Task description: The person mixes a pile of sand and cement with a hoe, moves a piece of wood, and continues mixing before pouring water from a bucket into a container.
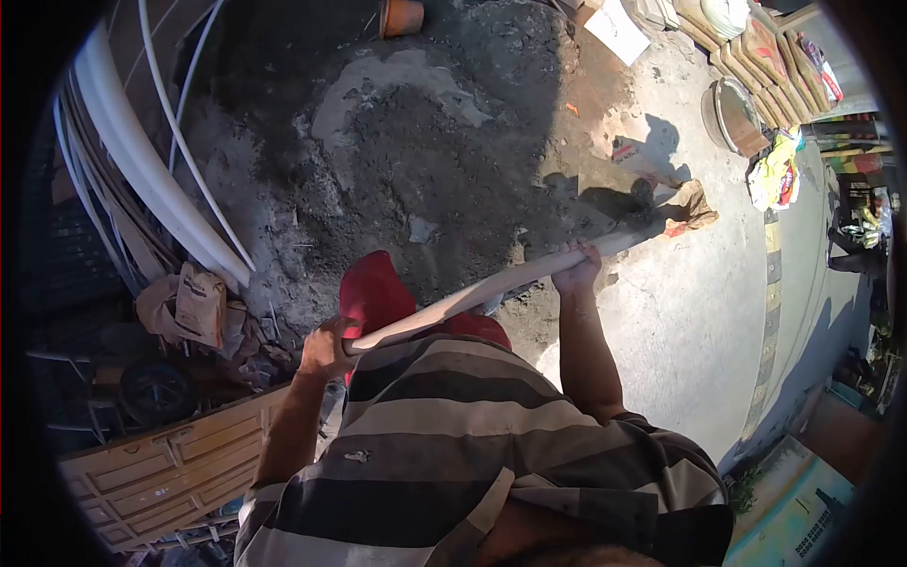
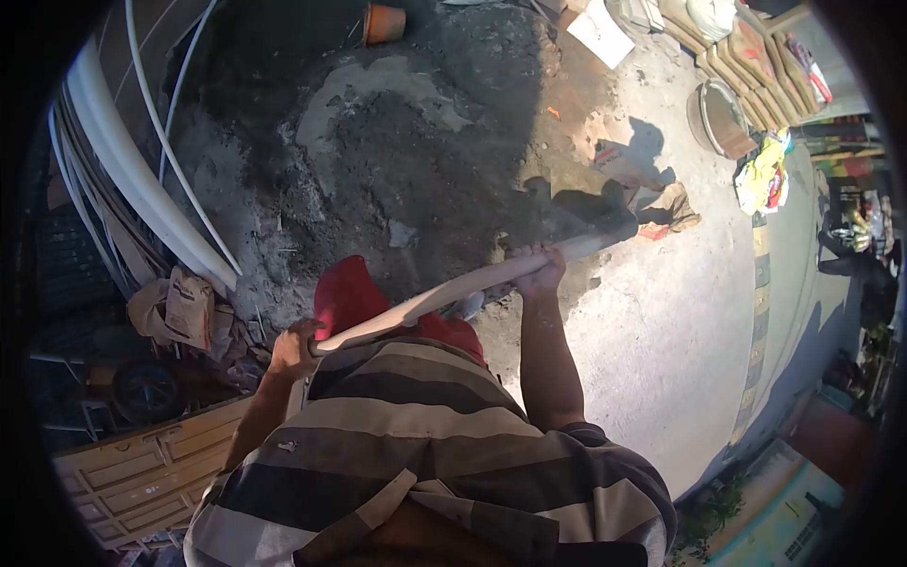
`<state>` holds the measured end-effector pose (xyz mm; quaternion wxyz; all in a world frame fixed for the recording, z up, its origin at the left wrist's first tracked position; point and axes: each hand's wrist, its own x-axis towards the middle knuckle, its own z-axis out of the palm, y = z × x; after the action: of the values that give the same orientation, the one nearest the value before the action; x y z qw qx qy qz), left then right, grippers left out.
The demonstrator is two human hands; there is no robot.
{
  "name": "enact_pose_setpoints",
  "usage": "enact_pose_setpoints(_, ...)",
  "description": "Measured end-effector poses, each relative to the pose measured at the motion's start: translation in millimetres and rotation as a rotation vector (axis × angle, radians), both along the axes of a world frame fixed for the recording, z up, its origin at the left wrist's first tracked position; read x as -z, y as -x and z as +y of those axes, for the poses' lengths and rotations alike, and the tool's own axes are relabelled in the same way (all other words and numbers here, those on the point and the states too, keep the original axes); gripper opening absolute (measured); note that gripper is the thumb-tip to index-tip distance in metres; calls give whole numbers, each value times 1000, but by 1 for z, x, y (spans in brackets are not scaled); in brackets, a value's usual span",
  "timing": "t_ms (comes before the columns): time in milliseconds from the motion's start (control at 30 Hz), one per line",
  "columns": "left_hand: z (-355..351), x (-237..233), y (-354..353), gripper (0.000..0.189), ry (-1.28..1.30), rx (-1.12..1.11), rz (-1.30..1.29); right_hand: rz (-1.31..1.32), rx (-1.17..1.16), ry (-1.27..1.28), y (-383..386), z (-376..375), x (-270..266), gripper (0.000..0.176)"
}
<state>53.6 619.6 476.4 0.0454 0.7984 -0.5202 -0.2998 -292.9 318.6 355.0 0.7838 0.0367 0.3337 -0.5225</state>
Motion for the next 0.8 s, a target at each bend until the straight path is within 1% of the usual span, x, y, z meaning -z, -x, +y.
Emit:
enact_pose_setpoints(33, -2, 0, 3, 45, 51, 6, 17, 18, -40, 4, 12, 1, -1, 13)
enact_pose_setpoints(67, -2, 7, 4, 45, 59, -29, 27, 49, -16, 38, 29, 0, 7, 12)
enact_pose_setpoints(133, 0, 21, 3, 57, 143, 57, 26, 90, 29, 64, 47, 8, -2, 11)
enact_pose_setpoints(167, -7, 20, 2, 57, 154, 42, 25, 101, 45, 66, 53, 9, -12, 10)
enact_pose_setpoints(200, -15, 13, 5, 56, 205, 59, 4, -69, -9, 222, 60, 10, -10, 8)
enact_pose_setpoints(233, -17, 11, 7, 56, 243, 78, -10, 39, 60, 139, 71, 12, -9, 6)
enact_pose_setpoints(300, -22, 19, 5, 61, 330, 109, -18, 6, 69, 218, 80, 11, -10, 6)
enact_pose_setpoints(400, -31, 15, 16, 63, 294, 54, 13, 34, 66, 235, 89, -10, -14, 6)
enact_pose_setpoints(433, -32, 12, 21, 65, 274, 32, 33, -3, 17, 235, 92, -22, -14, 8)
enact_pose_setpoints(467, -35, 8, 28, 65, 275, 4, 82, 60, 11, 212, 88, -32, -18, 9)
enact_pose_setpoints(500, -38, 11, 34, 65, 279, -17, 88, 118, 1, 205, 84, -50, -24, 10)
enact_pose_setpoints(567, -51, 17, 45, 66, 249, -56, 94, 120, -48, 231, 72, -86, -32, 10)
enact_pose_setpoints(600, -61, 25, 52, 70, 273, -74, 47, 114, -79, 245, 65, -108, -31, 10)
enact_pose_setpoints(633, -74, 31, 58, 70, 283, -98, 38, 105, -103, 256, 56, -133, -29, 10)
enact_pose_setpoints(700, -112, 32, 78, 74, 170, -162, 124, 94, -203, 286, 48, -195, -13, 10)
enact_pose_setpoints(733, -133, 27, 87, 75, 64, -162, 142, -13, -290, 326, 55, -235, 10, 12)
enact_pose_setpoints(767, -152, 35, 107, 75, 65, -198, 144, 61, -314, 341, 59, -275, 37, 13)
enact_pose_setpoints(800, -165, 47, 129, 73, 93, -223, 144, 30, -384, 311, 46, -302, 29, 12)
